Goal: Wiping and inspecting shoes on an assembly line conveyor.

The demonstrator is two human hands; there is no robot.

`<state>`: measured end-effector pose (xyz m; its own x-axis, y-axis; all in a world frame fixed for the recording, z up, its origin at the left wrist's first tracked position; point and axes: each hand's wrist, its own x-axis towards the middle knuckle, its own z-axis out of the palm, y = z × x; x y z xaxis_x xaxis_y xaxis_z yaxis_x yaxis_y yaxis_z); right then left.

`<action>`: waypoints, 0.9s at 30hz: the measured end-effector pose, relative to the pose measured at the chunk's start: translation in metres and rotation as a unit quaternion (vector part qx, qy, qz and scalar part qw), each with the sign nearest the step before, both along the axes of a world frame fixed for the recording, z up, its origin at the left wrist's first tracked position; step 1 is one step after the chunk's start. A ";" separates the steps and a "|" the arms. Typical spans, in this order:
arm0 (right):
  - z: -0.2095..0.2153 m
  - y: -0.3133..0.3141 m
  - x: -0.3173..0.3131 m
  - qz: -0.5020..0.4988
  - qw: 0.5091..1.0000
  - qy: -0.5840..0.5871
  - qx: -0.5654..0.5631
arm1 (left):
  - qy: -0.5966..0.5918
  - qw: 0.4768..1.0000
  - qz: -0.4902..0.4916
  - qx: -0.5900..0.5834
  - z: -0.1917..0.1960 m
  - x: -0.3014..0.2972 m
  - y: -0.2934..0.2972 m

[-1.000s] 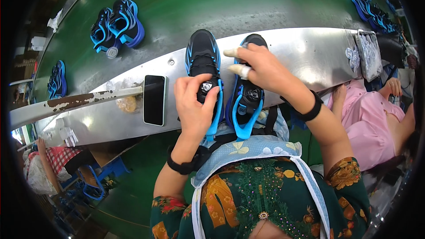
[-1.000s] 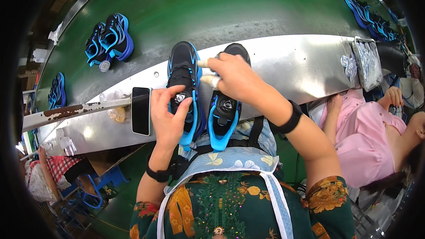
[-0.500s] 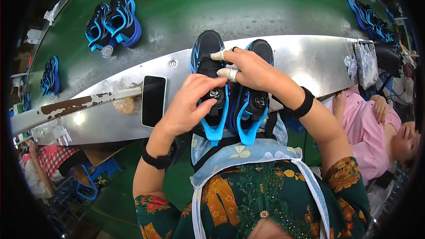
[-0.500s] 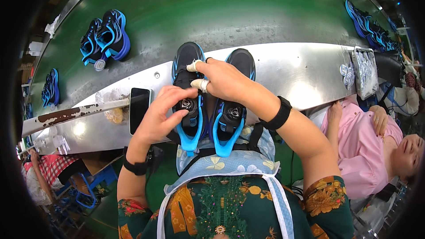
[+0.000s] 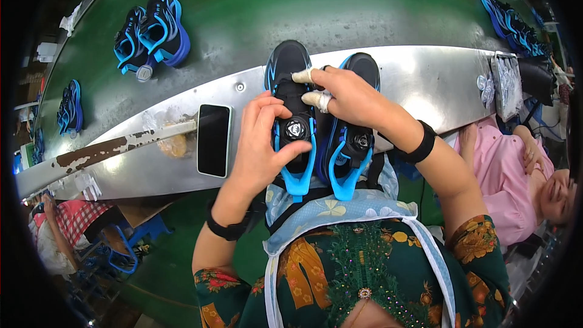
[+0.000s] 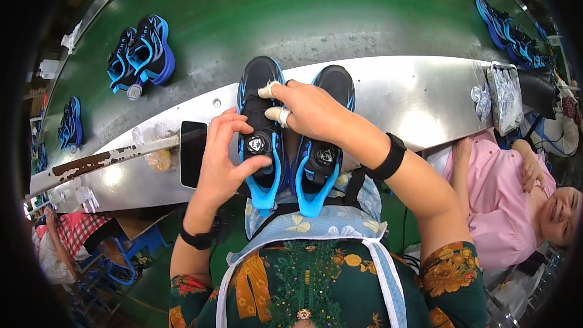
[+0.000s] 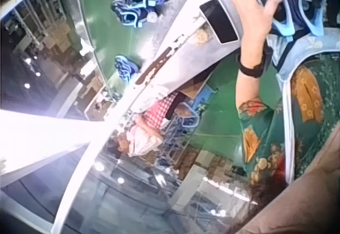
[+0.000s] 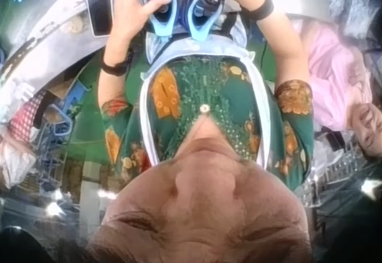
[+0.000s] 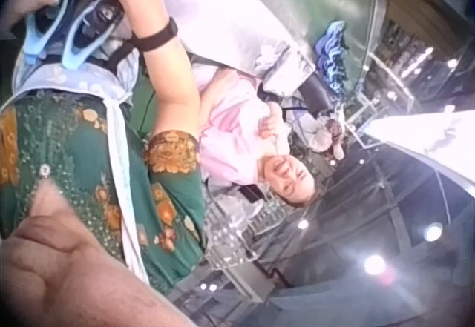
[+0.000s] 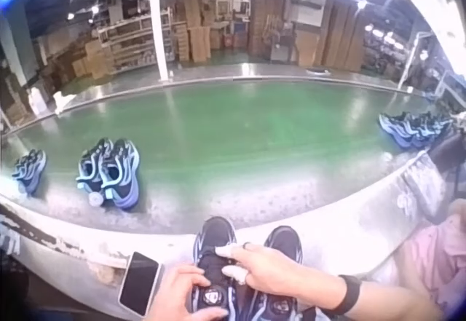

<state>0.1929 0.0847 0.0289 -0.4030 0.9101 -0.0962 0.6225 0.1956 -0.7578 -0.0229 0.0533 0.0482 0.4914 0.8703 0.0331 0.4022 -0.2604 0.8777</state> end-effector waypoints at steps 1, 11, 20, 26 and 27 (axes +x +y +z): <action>-0.001 -0.001 0.001 -0.001 1.000 0.020 0.010 | 0.030 0.998 0.044 0.019 -0.003 0.003 -0.007; 0.003 -0.002 0.008 -0.007 1.000 -0.016 0.024 | 0.009 0.991 -0.101 0.090 -0.001 -0.008 0.024; 0.019 -0.028 0.006 0.131 0.987 0.093 -0.004 | -0.329 0.744 0.206 -0.543 0.021 0.002 -0.069; 0.006 -0.039 -0.004 0.084 0.993 0.057 0.056 | -0.365 0.719 0.215 -0.551 -0.001 0.020 -0.067; 0.007 -0.040 -0.005 0.064 0.995 0.046 0.064 | -0.366 0.719 0.214 -0.551 -0.001 0.021 -0.066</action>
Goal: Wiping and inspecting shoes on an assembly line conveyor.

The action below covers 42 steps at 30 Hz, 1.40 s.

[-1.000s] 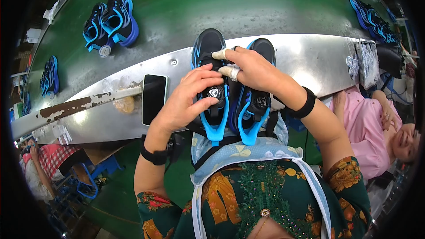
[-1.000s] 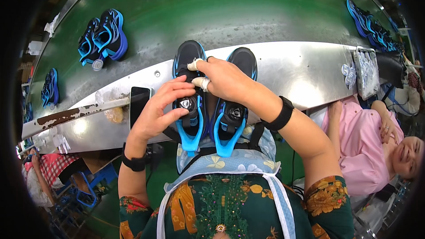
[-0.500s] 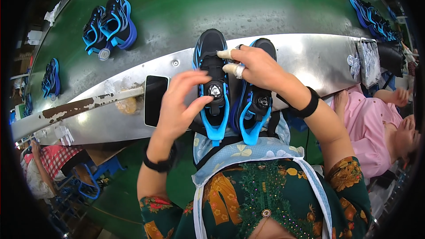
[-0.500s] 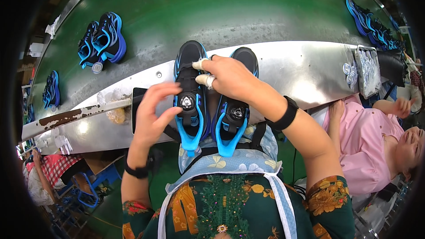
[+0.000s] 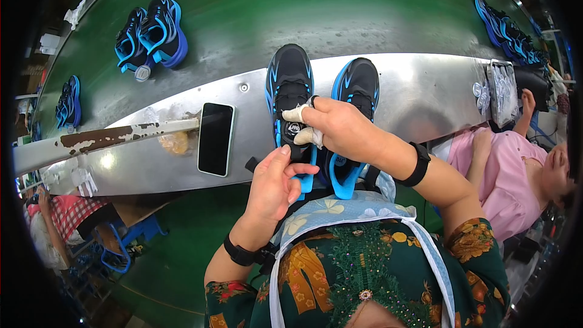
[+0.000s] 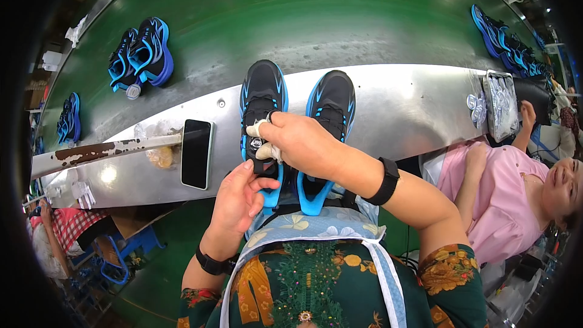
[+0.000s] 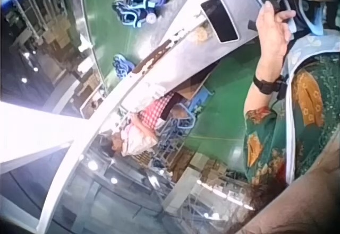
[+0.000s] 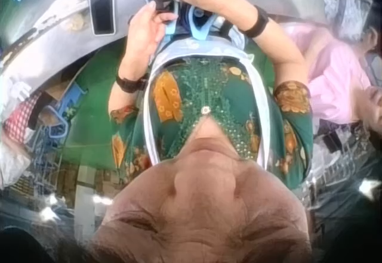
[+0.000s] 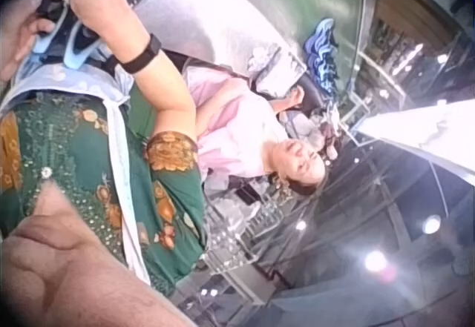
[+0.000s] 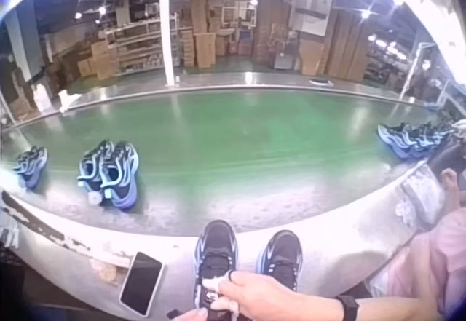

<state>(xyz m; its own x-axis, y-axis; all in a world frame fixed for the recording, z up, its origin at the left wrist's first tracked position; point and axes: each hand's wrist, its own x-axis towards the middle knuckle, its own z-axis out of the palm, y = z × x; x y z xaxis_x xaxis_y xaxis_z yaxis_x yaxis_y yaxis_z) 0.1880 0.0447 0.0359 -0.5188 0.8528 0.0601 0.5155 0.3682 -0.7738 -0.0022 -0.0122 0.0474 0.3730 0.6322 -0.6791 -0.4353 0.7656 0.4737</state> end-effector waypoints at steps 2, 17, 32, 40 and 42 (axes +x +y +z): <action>0.006 -0.004 0.004 -0.014 1.000 -0.014 -0.003 | -0.004 1.000 -0.013 -0.009 0.000 0.001 0.002; 0.012 -0.014 0.029 0.003 0.991 -0.101 -0.092 | 0.004 0.999 0.019 0.031 -0.006 0.015 0.000; 0.033 0.016 0.074 -0.049 0.996 0.041 -0.066 | 0.206 0.958 -0.085 0.182 0.010 0.024 -0.013; 0.004 -0.050 0.153 -0.133 0.957 -0.023 -0.255 | 0.481 0.693 -0.217 0.491 0.027 0.047 -0.024; 0.002 -0.057 0.153 -0.135 0.964 -0.036 -0.225 | 0.503 0.664 -0.240 0.499 0.026 0.047 -0.024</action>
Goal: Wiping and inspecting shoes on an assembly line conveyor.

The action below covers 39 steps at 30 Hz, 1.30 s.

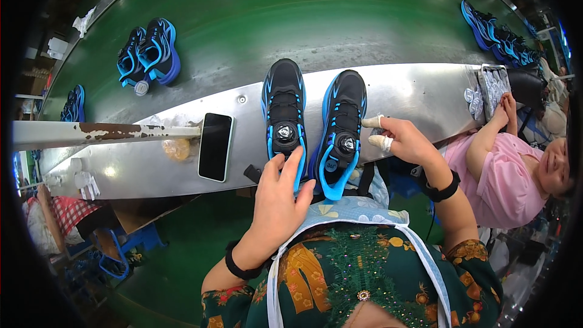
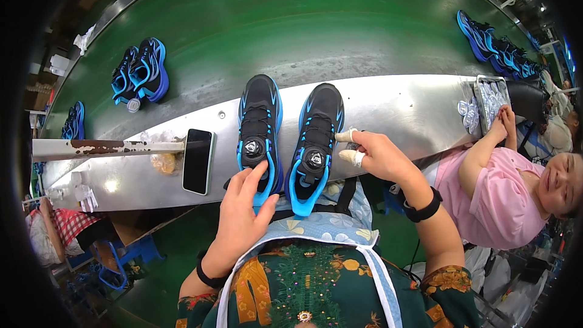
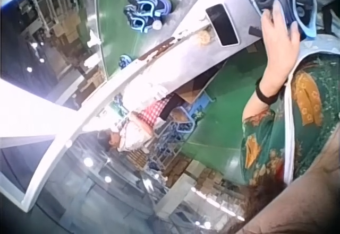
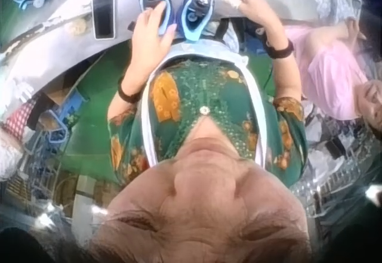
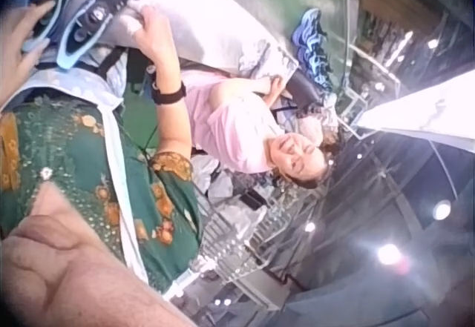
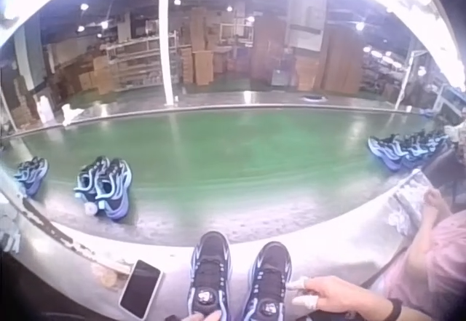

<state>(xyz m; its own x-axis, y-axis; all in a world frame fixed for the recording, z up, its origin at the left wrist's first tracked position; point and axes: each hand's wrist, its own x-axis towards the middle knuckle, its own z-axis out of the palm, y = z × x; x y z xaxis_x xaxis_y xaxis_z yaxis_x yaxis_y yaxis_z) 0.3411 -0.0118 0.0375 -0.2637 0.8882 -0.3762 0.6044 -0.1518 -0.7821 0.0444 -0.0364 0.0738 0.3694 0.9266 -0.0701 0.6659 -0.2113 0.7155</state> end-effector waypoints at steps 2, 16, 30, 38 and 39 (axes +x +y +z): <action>-0.006 -0.006 0.005 -0.009 1.000 -0.003 0.017 | -0.006 1.000 -0.003 -0.006 -0.002 -0.008 -0.003; -0.011 -0.011 -0.054 0.000 0.996 0.023 0.086 | 0.127 0.991 0.024 0.039 -0.037 -0.029 0.143; -0.071 -0.027 -0.084 0.043 0.988 0.048 0.142 | 0.006 0.970 -0.036 0.242 -0.099 -0.016 0.105; -0.074 -0.023 -0.105 0.115 0.990 -0.003 0.077 | -0.054 0.982 -0.116 0.141 -0.150 -0.022 0.043; -0.076 -0.023 -0.106 0.113 0.991 -0.005 0.078 | -0.055 0.981 -0.119 0.142 -0.153 -0.023 0.046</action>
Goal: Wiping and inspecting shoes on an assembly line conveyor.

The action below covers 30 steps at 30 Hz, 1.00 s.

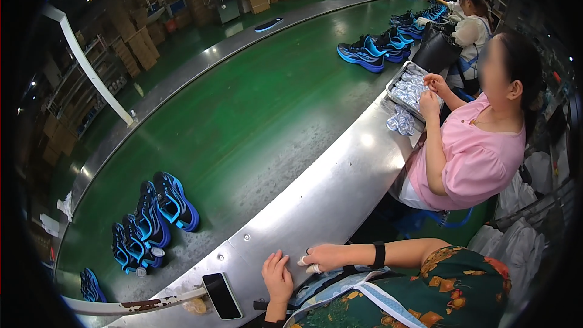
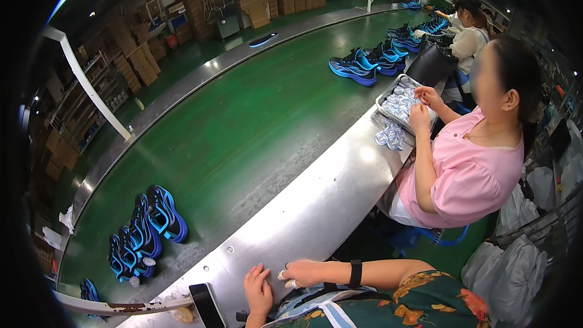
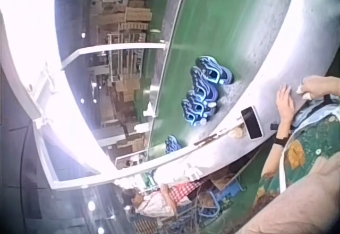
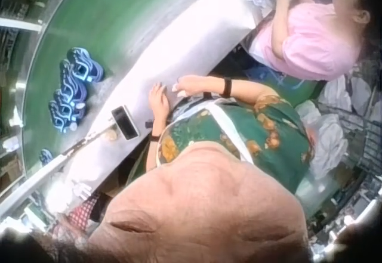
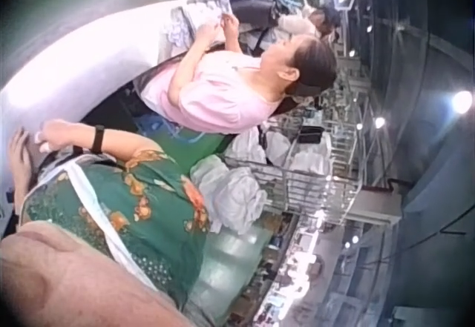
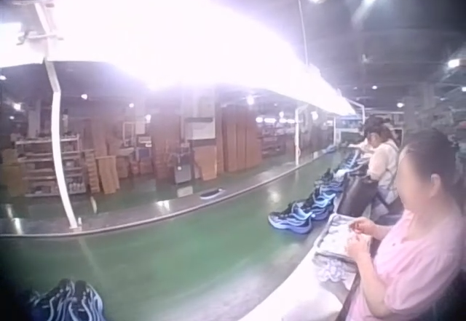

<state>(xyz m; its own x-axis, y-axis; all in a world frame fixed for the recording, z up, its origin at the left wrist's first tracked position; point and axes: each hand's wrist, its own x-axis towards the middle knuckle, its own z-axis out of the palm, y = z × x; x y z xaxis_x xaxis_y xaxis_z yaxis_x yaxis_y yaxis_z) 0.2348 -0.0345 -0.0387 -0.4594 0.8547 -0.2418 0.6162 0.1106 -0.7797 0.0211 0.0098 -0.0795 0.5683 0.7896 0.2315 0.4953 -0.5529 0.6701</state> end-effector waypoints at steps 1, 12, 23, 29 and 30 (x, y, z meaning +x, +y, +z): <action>-0.002 0.000 -0.001 0.005 1.000 -0.001 0.000 | -0.002 1.000 -0.005 0.013 -0.002 -0.001 0.003; -0.015 -0.003 0.000 -0.014 0.999 0.036 -0.004 | 0.020 0.998 0.014 0.053 0.007 0.011 -0.005; 0.009 0.010 0.033 0.022 0.993 0.086 -0.072 | -0.014 0.999 0.025 -0.023 0.017 0.049 0.019; 0.029 0.092 0.176 -0.234 0.965 0.004 0.119 | -0.052 0.996 -0.060 -0.033 0.042 0.131 0.044; 0.032 0.106 0.211 -0.289 0.945 0.072 0.137 | -0.050 0.996 -0.060 -0.034 0.042 0.145 0.044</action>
